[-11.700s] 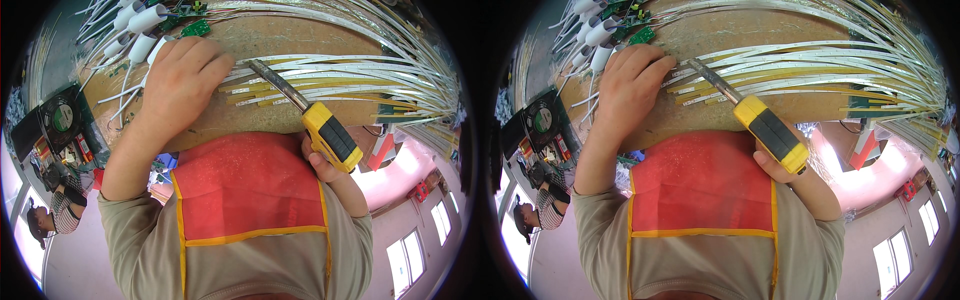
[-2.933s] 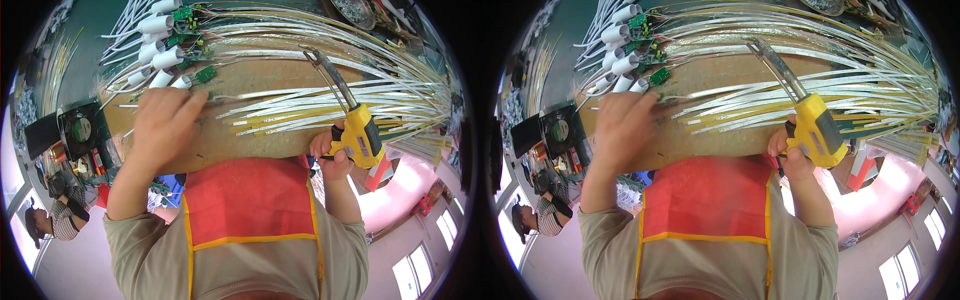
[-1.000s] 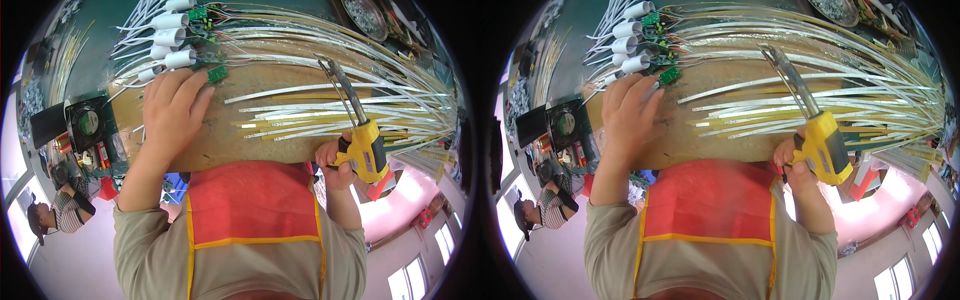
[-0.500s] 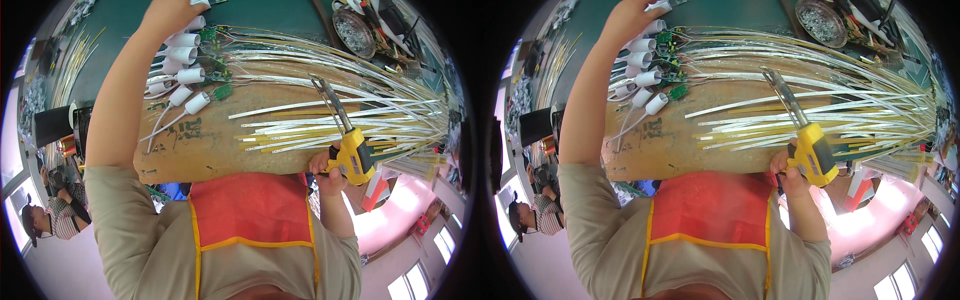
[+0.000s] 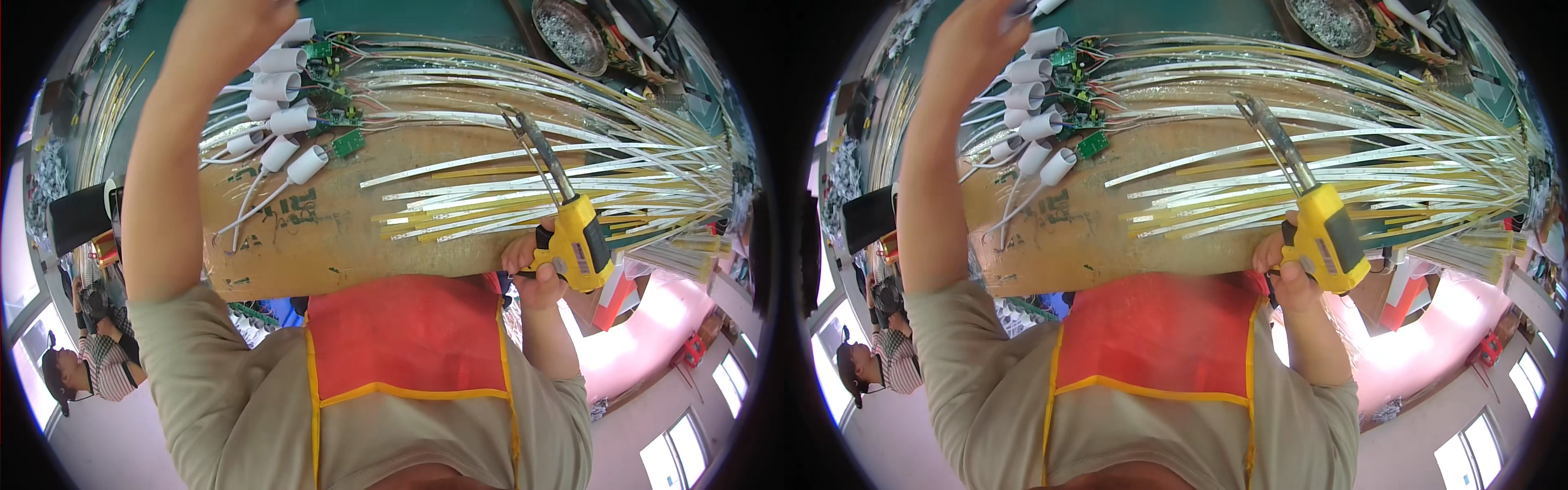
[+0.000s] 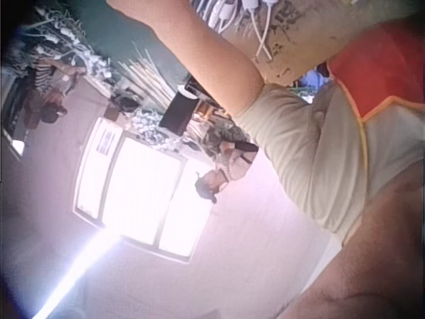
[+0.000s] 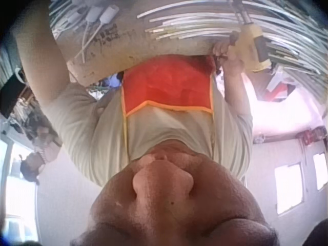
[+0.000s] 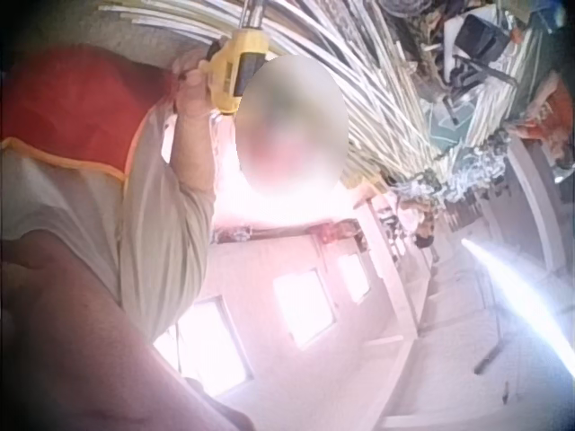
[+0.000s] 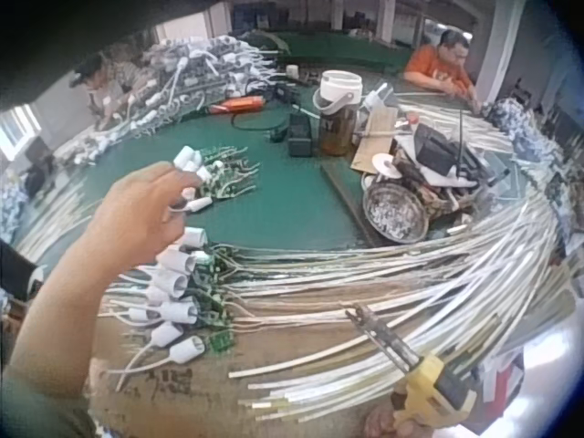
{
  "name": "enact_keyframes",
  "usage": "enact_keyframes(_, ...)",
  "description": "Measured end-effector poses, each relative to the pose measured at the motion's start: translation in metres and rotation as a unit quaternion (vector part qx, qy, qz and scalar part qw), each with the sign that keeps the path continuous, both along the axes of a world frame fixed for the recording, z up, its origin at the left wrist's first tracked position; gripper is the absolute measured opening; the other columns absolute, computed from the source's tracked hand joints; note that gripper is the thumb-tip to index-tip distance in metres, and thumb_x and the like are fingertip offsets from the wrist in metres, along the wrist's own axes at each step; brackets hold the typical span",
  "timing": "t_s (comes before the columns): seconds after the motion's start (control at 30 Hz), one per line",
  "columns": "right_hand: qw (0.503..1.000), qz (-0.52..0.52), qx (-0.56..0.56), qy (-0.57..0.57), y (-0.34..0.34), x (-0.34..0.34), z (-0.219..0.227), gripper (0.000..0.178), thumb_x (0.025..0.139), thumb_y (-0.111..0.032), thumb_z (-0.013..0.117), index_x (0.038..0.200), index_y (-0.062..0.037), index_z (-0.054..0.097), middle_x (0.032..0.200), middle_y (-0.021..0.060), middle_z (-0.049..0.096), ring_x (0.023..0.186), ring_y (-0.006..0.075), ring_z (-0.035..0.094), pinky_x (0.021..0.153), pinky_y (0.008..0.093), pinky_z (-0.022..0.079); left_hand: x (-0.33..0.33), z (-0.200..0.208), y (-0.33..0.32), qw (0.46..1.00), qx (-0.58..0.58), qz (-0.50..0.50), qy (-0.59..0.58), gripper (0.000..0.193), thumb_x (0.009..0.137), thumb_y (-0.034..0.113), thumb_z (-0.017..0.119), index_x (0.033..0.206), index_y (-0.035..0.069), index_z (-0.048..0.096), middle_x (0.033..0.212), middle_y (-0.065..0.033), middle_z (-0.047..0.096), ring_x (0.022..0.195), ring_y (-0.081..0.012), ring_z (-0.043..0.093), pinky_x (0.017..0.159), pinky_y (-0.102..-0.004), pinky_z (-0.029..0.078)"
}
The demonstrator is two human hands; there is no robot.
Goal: The person connects wires from electronic modules to LED light strips and solders them using a handheld soldering iron, placing the assembled strips onto the table.
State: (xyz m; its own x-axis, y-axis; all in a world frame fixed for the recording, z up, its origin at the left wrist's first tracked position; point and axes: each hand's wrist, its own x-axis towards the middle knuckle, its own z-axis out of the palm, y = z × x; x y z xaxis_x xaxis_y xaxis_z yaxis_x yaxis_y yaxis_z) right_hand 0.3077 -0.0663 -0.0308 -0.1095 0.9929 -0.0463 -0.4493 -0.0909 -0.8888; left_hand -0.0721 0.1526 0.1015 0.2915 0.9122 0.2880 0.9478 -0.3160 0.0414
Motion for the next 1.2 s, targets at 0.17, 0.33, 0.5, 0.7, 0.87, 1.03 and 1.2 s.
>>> enact_keyframes(0.17, 1.0, 0.007, -0.016, -0.011, 0.0, 0.0, 0.004, 0.075, 0.087, -0.042, 0.075, 0.141, -0.0024, 0.042, 0.074, 0.0042, 0.051, 0.061, 0.0177, 0.053, 0.056, 0.0334, 0.046, -0.01, 0.034, -0.118, 0.984, 0.074, -0.109, 0.117, 0.042, 0.076, 0.0, 0.067, 0.117, 0.01, 0.071, 0.107, -0.0087, 0.07, 0.098, -0.0277, 0.066, 0.087, -0.0412, 0.051)
enact_keyframes(0.33, 0.999, 0.016, -0.019, -0.04, -0.001, 0.001, 0.006, 0.076, 0.088, -0.044, 0.074, 0.142, -0.0028, 0.042, 0.074, 0.0037, 0.051, 0.061, 0.0175, 0.052, 0.056, 0.0333, 0.046, 0.007, -0.014, -0.185, 0.983, -0.119, -0.109, 0.088, 0.045, 0.073, 0.008, 0.068, 0.119, 0.008, 0.068, 0.095, -0.0035, 0.066, 0.089, -0.0231, 0.063, 0.078, -0.0377, 0.047)
enact_keyframes(0.5, 0.997, 0.023, -0.017, -0.067, -0.004, 0.0, 0.006, 0.075, 0.086, -0.045, 0.076, 0.141, -0.005, 0.044, 0.074, 0.0028, 0.05, 0.06, 0.0173, 0.052, 0.056, 0.0337, 0.046, 0.011, -0.055, -0.204, 0.975, -0.206, -0.078, -0.014, 0.046, 0.072, 0.018, 0.074, 0.116, 0.01, 0.066, 0.096, -0.0035, 0.066, 0.089, -0.0235, 0.062, 0.077, -0.0377, 0.047)
enact_keyframes(0.7, 0.996, 0.068, -0.044, -0.038, -0.012, -0.006, 0.01, 0.076, 0.085, -0.047, 0.077, 0.141, -0.0065, 0.044, 0.075, 0.0029, 0.051, 0.062, 0.0184, 0.053, 0.056, 0.0346, 0.046, 0.022, -0.059, -0.196, 0.973, -0.198, -0.079, -0.087, 0.052, 0.065, 0.022, 0.083, 0.113, 0.012, 0.067, 0.105, -0.0064, 0.066, 0.1, -0.0283, 0.062, 0.085, -0.0399, 0.048)
enact_keyframes(0.87, 0.991, 0.093, -0.075, -0.063, -0.021, -0.014, 0.018, 0.076, 0.085, -0.045, 0.078, 0.142, -0.0078, 0.044, 0.076, 0.0028, 0.052, 0.064, 0.0191, 0.054, 0.058, 0.035, 0.047, 0.033, -0.062, -0.191, 0.965, -0.207, -0.099, -0.125, 0.05, 0.065, 0.019, 0.083, 0.112, 0.011, 0.068, 0.107, -0.0081, 0.067, 0.102, -0.0315, 0.062, 0.087, -0.0418, 0.048)
enact_keyframes(1.03, 0.987, 0.143, -0.059, -0.053, -0.022, -0.018, 0.019, 0.079, 0.085, -0.045, 0.079, 0.144, -0.0075, 0.042, 0.08, 0.0018, 0.053, 0.067, 0.0178, 0.054, 0.059, 0.0344, 0.047, 0.054, -0.084, -0.199, 0.968, -0.163, -0.143, -0.126, 0.035, 0.072, 0.015, 0.078, 0.105, 0.011, 0.068, 0.107, -0.0055, 0.067, 0.097, -0.0269, 0.062, 0.083, -0.0409, 0.047)
enact_keyframes(1.2, 0.981, 0.182, -0.041, -0.052, -0.023, -0.016, 0.013, 0.08, 0.086, -0.047, 0.078, 0.145, -0.0075, 0.041, 0.082, 0.001, 0.053, 0.068, 0.017, 0.053, 0.059, 0.0335, 0.047, 0.054, -0.096, -0.2, 0.973, -0.125, -0.128, -0.148, 0.024, 0.076, 0.009, 0.074, 0.099, 0.011, 0.069, 0.098, -0.0047, 0.068, 0.089, -0.0268, 0.064, 0.079, -0.0408, 0.049)
